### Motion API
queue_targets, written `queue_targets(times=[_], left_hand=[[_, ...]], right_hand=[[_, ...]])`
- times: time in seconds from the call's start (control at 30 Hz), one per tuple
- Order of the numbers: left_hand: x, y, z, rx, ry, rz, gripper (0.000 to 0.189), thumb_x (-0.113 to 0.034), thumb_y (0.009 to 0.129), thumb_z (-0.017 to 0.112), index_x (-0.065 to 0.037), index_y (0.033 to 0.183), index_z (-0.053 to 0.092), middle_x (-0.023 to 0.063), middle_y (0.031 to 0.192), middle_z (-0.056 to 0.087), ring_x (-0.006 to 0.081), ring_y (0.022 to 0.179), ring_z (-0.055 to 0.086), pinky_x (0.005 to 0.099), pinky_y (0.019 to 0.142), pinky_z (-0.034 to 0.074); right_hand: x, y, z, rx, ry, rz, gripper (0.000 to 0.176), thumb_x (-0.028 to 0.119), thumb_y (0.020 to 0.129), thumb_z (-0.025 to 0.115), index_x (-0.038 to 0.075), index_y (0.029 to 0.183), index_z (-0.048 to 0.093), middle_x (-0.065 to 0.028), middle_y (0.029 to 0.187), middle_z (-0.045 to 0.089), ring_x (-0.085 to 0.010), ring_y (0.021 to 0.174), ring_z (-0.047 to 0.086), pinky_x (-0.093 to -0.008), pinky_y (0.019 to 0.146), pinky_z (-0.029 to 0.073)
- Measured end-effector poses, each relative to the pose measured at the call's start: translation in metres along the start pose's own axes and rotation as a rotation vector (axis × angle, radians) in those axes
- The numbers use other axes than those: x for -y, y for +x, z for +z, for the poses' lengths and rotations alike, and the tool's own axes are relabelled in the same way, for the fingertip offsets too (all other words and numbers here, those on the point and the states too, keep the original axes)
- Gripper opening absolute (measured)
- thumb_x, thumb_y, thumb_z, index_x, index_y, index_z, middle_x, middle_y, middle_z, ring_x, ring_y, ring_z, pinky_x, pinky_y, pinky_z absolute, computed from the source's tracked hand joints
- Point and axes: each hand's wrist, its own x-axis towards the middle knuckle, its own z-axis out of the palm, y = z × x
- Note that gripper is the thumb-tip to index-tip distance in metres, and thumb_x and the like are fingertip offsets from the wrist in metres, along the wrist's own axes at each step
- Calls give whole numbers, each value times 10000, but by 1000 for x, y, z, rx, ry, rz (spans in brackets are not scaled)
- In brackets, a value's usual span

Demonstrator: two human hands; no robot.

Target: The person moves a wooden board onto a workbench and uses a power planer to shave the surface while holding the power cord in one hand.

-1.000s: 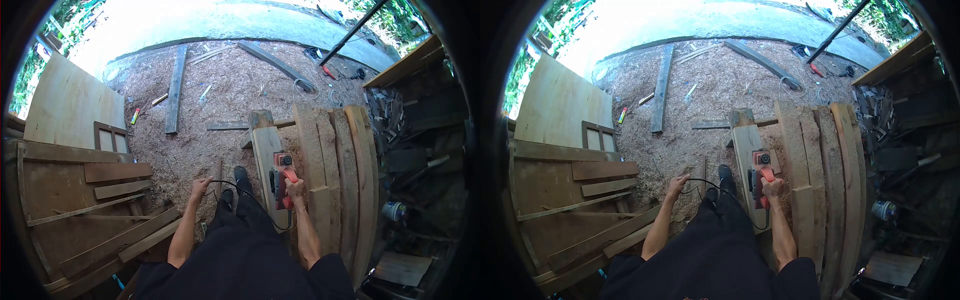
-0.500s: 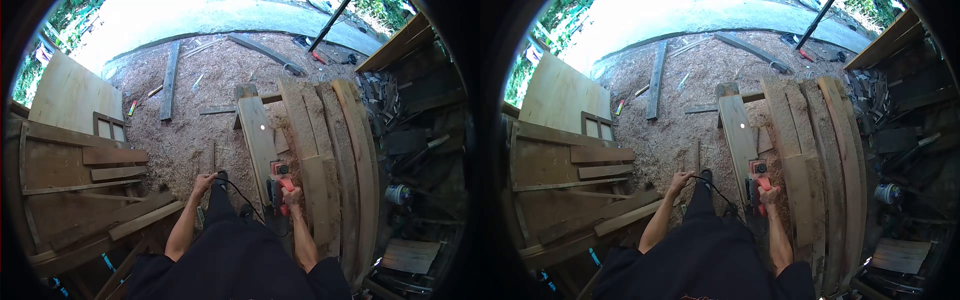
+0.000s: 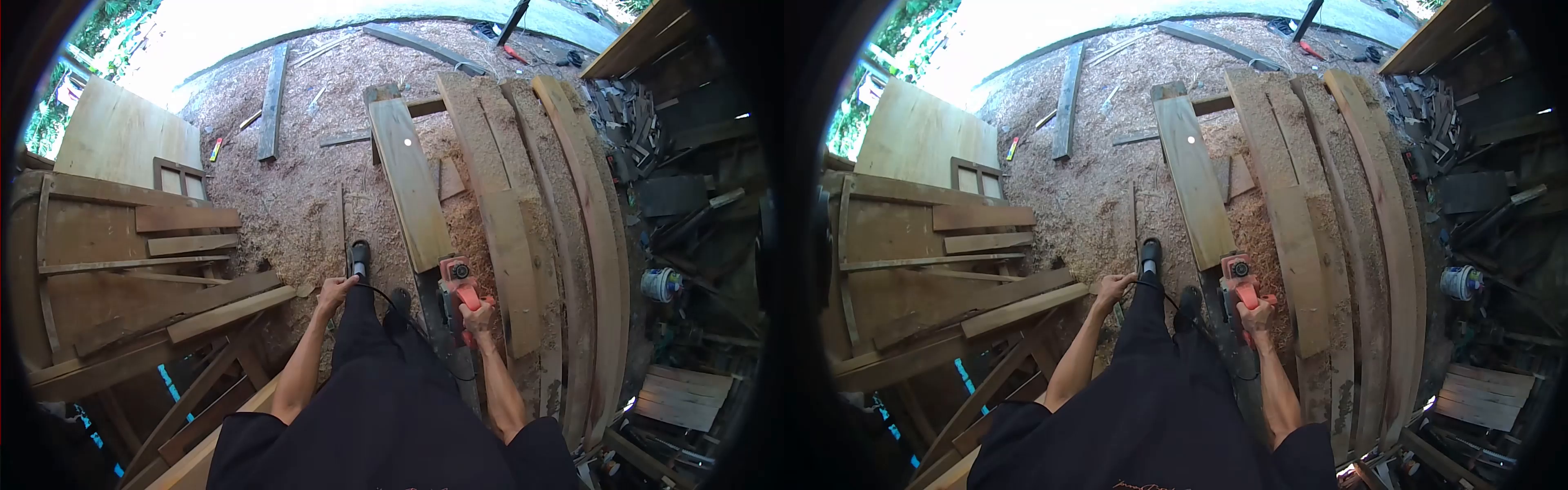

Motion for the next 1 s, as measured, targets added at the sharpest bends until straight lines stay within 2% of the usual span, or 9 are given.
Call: queue_targets(times=[0.03,0.1,0.33,0.47,0.6,0.7,1.0], left_hand=[[4,-5,3,-2,3,-4,406,-388,782,652,-54,573,556,-60,506,434,44,446,353,257,421,252],[14,-12,10,2,-19,13,396,-386,780,655,-44,593,583,-54,513,452,42,449,365,253,422,261],[44,-15,25,-3,4,25,403,-389,779,655,-42,587,586,-48,515,460,40,455,371,242,425,259],[55,-17,24,-21,26,14,407,-388,783,652,-50,570,574,-61,502,406,40,453,320,252,423,228],[47,-24,19,-45,37,29,430,-393,787,649,-59,542,534,-76,499,347,39,465,280,262,424,200],[24,-40,16,-71,60,4,444,-397,789,647,-67,527,506,-78,500,340,37,470,278,261,424,196],[23,-25,9,-76,33,-7,449,-417,786,643,-71,533,512,-68,491,347,43,453,283,261,420,201]], right_hand=[[4,-10,-4,3,2,3,271,256,631,598,-13,659,619,-180,569,585,-319,561,604,-400,560,465],[8,-24,-10,-64,-74,-150,272,279,640,589,8,604,590,-181,538,561,-312,538,599,-393,521,463],[-11,-30,2,-18,-15,-146,279,272,642,596,-7,632,595,-187,557,569,-336,569,606,-410,531,457],[-13,-24,13,10,70,-168,261,251,638,609,-9,656,607,-184,567,575,-320,572,610,-402,547,466],[-8,-13,20,24,68,-157,272,258,629,624,-10,679,622,-176,588,594,-306,587,620,-398,565,472],[-7,-4,24,33,57,-155,280,264,625,632,-10,681,625,-175,600,603,-305,599,624,-393,572,472],[7,18,29,39,76,-142,267,251,629,628,-9,689,629,-177,595,601,-301,605,628,-388,567,471]])
